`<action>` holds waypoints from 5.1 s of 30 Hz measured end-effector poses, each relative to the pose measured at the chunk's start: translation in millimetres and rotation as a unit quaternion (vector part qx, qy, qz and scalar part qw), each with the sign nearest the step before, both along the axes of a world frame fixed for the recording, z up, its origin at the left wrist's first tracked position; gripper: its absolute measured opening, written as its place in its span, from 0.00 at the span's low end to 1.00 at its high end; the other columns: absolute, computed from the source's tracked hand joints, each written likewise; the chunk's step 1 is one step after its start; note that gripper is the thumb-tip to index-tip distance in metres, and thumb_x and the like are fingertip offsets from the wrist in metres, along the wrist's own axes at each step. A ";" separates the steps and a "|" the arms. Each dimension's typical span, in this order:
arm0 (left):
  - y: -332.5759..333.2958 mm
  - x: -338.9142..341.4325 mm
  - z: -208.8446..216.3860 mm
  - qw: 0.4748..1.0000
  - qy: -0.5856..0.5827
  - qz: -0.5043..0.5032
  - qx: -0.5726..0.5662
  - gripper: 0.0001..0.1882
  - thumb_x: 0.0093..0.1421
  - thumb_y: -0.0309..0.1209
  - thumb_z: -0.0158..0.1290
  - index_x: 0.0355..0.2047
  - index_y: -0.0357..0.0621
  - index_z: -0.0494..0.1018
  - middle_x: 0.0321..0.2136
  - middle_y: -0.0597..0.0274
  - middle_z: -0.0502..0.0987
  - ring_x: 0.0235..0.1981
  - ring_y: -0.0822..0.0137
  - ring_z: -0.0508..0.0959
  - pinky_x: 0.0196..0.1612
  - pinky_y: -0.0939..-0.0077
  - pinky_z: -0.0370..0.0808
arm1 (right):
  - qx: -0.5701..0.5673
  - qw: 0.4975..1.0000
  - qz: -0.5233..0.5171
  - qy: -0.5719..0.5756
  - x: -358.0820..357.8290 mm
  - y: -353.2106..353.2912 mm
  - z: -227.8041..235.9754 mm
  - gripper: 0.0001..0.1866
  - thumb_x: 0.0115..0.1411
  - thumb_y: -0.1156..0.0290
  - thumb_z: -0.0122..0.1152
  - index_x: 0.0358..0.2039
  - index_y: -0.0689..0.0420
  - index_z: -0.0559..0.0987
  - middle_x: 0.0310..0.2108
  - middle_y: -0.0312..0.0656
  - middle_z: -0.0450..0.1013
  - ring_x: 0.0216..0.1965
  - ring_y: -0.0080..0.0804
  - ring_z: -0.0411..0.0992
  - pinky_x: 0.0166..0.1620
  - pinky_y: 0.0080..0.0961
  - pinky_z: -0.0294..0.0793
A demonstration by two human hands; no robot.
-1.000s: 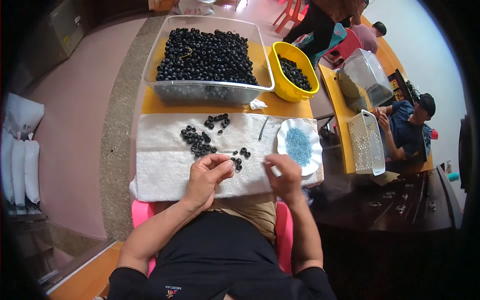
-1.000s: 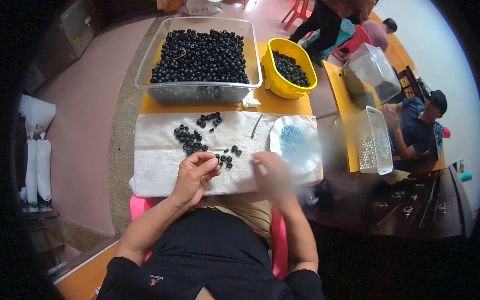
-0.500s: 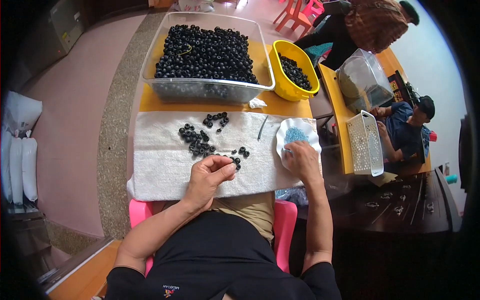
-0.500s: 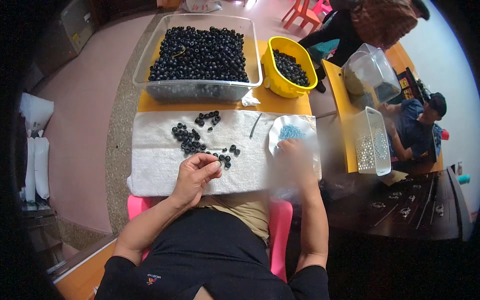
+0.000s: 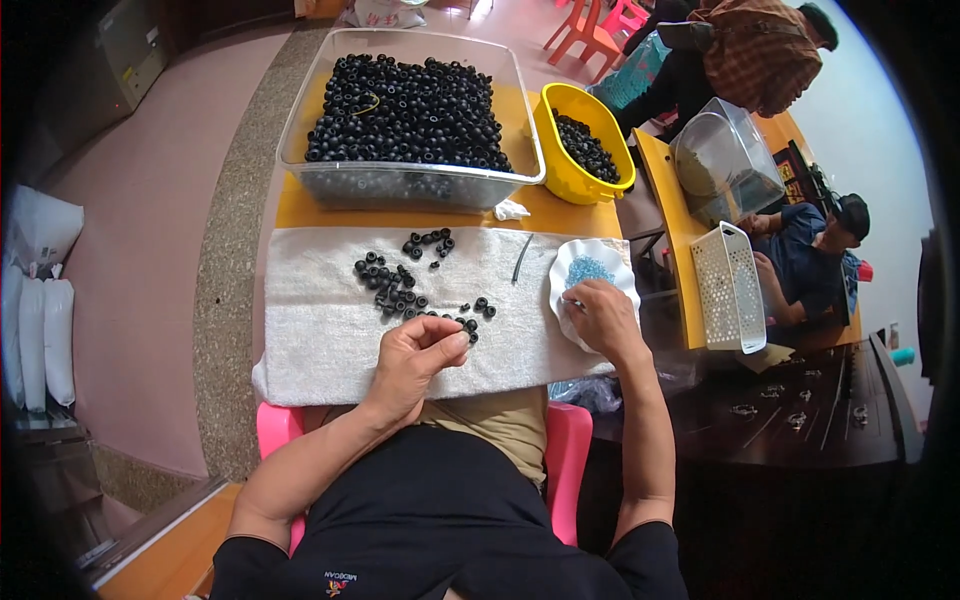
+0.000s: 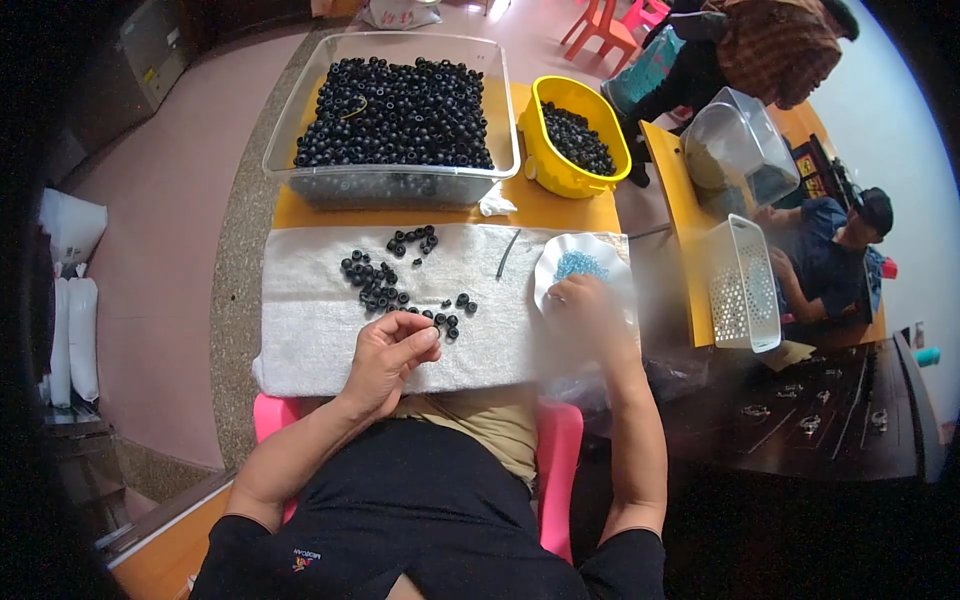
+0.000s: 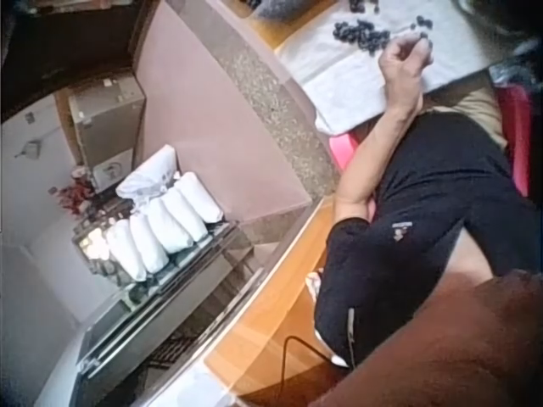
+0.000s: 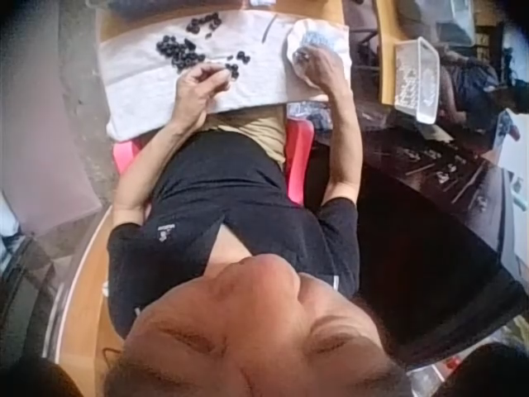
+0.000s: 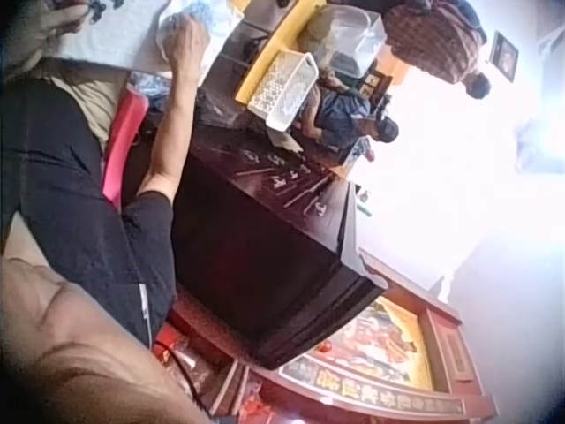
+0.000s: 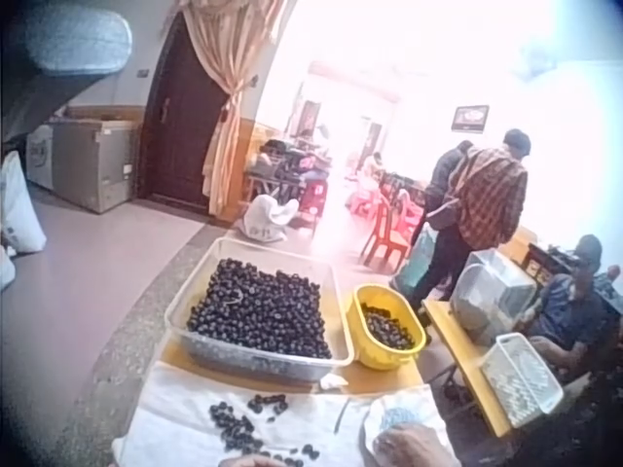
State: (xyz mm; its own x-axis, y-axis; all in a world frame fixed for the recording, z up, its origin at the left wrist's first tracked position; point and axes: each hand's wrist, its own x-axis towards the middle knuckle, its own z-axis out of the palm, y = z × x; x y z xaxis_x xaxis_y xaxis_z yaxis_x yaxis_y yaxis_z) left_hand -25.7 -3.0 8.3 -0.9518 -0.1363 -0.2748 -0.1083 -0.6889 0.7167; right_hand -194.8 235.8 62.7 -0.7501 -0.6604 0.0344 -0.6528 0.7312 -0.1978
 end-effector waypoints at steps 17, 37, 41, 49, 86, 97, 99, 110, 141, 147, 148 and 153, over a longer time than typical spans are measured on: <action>2.2 0.5 0.4 1.000 -0.009 -0.002 -0.005 0.07 0.60 0.25 0.59 0.39 0.38 0.76 0.31 0.61 0.79 0.32 0.71 0.79 0.40 0.76 0.79 | 0.047 0.994 0.094 -0.010 -2.7 -2.7 11.0 0.07 0.56 0.75 0.58 0.33 0.58 0.83 0.34 0.47 0.77 0.40 0.46 0.75 0.46 0.36 0.73; 4.4 0.8 0.1 1.000 -0.019 -0.002 -0.002 0.07 0.60 0.25 0.60 0.38 0.38 0.76 0.30 0.62 0.79 0.30 0.73 0.78 0.39 0.77 0.79 | 0.009 0.999 0.038 -0.032 -10.3 -0.3 4.7 0.07 0.54 0.70 0.58 0.27 0.61 0.80 0.29 0.51 0.76 0.36 0.50 0.75 0.43 0.40 0.74; 3.9 0.9 -0.2 1.000 -0.016 -0.004 -0.005 0.07 0.60 0.25 0.60 0.38 0.38 0.76 0.30 0.62 0.79 0.31 0.73 0.78 0.39 0.77 0.79 | 0.032 0.998 0.005 -0.060 -8.6 -4.4 12.2 0.08 0.54 0.70 0.61 0.30 0.62 0.81 0.30 0.51 0.77 0.35 0.49 0.76 0.42 0.38 0.74; 3.9 0.8 1.4 1.000 -0.022 -0.008 -0.004 0.07 0.60 0.25 0.60 0.38 0.38 0.76 0.30 0.62 0.79 0.31 0.73 0.78 0.39 0.77 0.78 | 0.014 0.998 -0.009 -0.063 -8.6 -5.4 10.7 0.07 0.51 0.73 0.61 0.29 0.62 0.80 0.29 0.51 0.77 0.33 0.48 0.77 0.39 0.37 0.75; 3.2 -0.2 0.3 0.999 -0.025 -0.025 -0.017 0.07 0.60 0.25 0.60 0.38 0.39 0.76 0.30 0.63 0.78 0.31 0.73 0.78 0.39 0.77 0.78 | -0.072 0.997 -0.022 0.006 -12.7 27.8 -10.8 0.06 0.58 0.75 0.59 0.36 0.59 0.78 0.35 0.47 0.75 0.39 0.49 0.75 0.41 0.35 0.74; 3.7 0.1 -0.2 0.999 -0.030 -0.026 -0.021 0.07 0.60 0.25 0.59 0.38 0.39 0.76 0.30 0.63 0.78 0.31 0.72 0.78 0.39 0.77 0.78 | -0.029 0.997 -0.062 0.035 -12.9 15.8 -12.6 0.09 0.55 0.70 0.65 0.36 0.58 0.82 0.39 0.45 0.77 0.44 0.45 0.74 0.48 0.37 0.73; 4.4 0.6 -0.3 0.999 -0.032 -0.021 -0.022 0.07 0.60 0.25 0.59 0.38 0.39 0.76 0.30 0.63 0.78 0.30 0.72 0.78 0.39 0.77 0.78 | -0.035 0.997 -0.055 0.034 -15.0 18.4 -15.5 0.09 0.54 0.71 0.65 0.35 0.58 0.82 0.39 0.45 0.77 0.44 0.45 0.74 0.48 0.36 0.73; 4.0 0.9 1.3 0.999 -0.037 -0.023 -0.014 0.07 0.60 0.25 0.60 0.38 0.39 0.76 0.30 0.63 0.78 0.30 0.72 0.78 0.39 0.77 0.78 | -0.057 0.997 -0.052 0.004 -13.2 14.1 -9.0 0.09 0.53 0.71 0.65 0.36 0.58 0.83 0.40 0.44 0.77 0.44 0.45 0.75 0.48 0.35 0.73; 6.9 0.2 2.4 0.999 -0.042 -0.011 -0.012 0.07 0.59 0.24 0.60 0.37 0.38 0.76 0.29 0.63 0.78 0.29 0.74 0.78 0.36 0.81 0.77 | 0.013 0.998 -0.003 0.062 -14.6 13.9 -14.4 0.07 0.55 0.71 0.57 0.31 0.54 0.83 0.32 0.41 0.78 0.38 0.42 0.75 0.43 0.37 0.75; 7.0 0.3 1.4 0.999 -0.038 -0.014 -0.016 0.07 0.60 0.24 0.59 0.38 0.39 0.75 0.29 0.62 0.78 0.30 0.72 0.78 0.37 0.78 0.78 | 0.011 0.999 -0.010 0.032 -19.7 17.6 -16.8 0.08 0.55 0.70 0.57 0.32 0.55 0.83 0.32 0.43 0.78 0.40 0.43 0.76 0.44 0.38 0.75; 7.0 0.2 2.8 0.999 -0.039 -0.010 -0.013 0.07 0.59 0.24 0.60 0.37 0.39 0.75 0.29 0.63 0.78 0.29 0.73 0.78 0.37 0.79 0.78 | 0.010 1.000 -0.015 0.024 -20.3 16.9 -17.1 0.08 0.54 0.70 0.57 0.32 0.55 0.83 0.32 0.43 0.78 0.39 0.44 0.76 0.44 0.38 0.75; 6.1 0.6 3.6 0.999 -0.046 -0.011 -0.004 0.07 0.59 0.24 0.60 0.37 0.38 0.76 0.28 0.63 0.79 0.29 0.74 0.78 0.36 0.80 0.77 | 0.000 1.000 -0.014 0.023 -19.6 15.5 -17.9 0.09 0.51 0.71 0.58 0.31 0.56 0.83 0.32 0.43 0.78 0.39 0.44 0.76 0.43 0.38 0.75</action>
